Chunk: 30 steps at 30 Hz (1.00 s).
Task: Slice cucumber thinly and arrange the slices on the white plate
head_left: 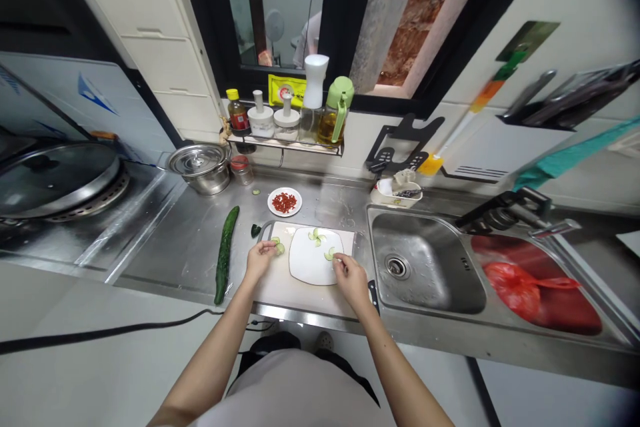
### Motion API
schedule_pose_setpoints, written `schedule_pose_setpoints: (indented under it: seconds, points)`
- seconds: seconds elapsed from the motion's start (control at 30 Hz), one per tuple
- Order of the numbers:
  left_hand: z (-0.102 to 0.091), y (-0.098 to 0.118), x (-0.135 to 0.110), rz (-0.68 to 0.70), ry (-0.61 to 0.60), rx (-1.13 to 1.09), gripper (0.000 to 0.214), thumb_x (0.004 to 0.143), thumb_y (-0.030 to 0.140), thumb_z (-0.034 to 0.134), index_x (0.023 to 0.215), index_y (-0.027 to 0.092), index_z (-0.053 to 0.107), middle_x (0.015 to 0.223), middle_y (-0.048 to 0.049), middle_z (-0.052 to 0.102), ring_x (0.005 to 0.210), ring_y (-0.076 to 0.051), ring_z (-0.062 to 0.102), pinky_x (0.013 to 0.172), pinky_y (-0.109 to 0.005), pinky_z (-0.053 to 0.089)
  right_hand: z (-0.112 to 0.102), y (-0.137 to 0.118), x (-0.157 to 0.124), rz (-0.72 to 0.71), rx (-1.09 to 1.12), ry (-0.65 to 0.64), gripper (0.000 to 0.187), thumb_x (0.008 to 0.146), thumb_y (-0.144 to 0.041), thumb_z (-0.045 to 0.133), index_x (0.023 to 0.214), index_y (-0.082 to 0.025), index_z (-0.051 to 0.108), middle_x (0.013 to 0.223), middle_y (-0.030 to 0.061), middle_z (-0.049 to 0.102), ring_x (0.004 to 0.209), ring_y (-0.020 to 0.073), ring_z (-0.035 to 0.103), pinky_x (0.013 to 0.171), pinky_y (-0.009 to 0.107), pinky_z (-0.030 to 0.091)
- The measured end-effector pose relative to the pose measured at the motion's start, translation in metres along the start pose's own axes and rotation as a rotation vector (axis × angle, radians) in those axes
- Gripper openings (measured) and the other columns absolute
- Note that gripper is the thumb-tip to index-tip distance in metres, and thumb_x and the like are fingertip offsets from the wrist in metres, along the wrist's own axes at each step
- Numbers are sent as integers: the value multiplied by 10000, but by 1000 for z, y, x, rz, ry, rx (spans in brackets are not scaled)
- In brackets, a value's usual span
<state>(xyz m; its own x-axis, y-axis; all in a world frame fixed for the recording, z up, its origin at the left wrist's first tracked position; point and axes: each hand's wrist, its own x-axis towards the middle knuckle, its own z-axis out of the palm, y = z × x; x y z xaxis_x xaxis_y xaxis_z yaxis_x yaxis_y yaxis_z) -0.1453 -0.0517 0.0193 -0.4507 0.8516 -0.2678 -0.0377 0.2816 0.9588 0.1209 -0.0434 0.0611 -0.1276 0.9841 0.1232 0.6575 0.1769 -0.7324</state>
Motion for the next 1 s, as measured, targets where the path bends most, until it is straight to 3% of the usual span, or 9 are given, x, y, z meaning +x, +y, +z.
schedule_pose_setpoints:
  seconds: [0.1, 0.27, 0.47, 0.7, 1.0]
  points:
    - [5, 21, -5, 9, -107, -144, 330, 579, 357, 801, 811, 146, 698, 839, -69, 728, 775, -163, 657, 802, -308, 495, -1, -27, 18, -66, 66, -38, 267, 874, -334, 493, 962, -191, 701, 838, 67, 684, 742, 190, 604, 716, 305, 461]
    - [14, 60, -22, 38, -268, -194, 323, 574, 312, 811, 825, 154, 682, 749, -24, 693, 710, -129, 632, 730, -260, 478, 1, -67, 42, -186, 178, -158, 170, 859, -297, 562, 933, -215, 691, 860, 42, 677, 754, 162, 587, 724, 288, 455]
    - [24, 80, -35, 102, -387, -179, 314, 619, 285, 780, 867, 167, 627, 678, 21, 647, 637, -91, 584, 676, -224, 438, 5, -83, 47, -253, 219, -266, 91, 839, -208, 573, 812, -202, 660, 822, 19, 665, 772, 145, 569, 732, 266, 434]
    - [27, 83, -38, 221, -374, 95, 277, 669, 381, 722, 833, 158, 704, 766, -49, 691, 715, -151, 585, 690, -266, 428, 0, -82, 47, -192, 273, -276, 94, 807, -192, 562, 750, -194, 636, 743, 7, 645, 742, 150, 560, 699, 258, 421]
    - [26, 100, -50, 433, -299, 541, 180, 784, 354, 642, 860, 228, 746, 844, -41, 718, 859, -210, 587, 927, -361, 355, -1, -77, 48, -74, 382, -337, 110, 761, -196, 513, 700, -184, 604, 682, -10, 619, 671, 129, 540, 647, 238, 403]
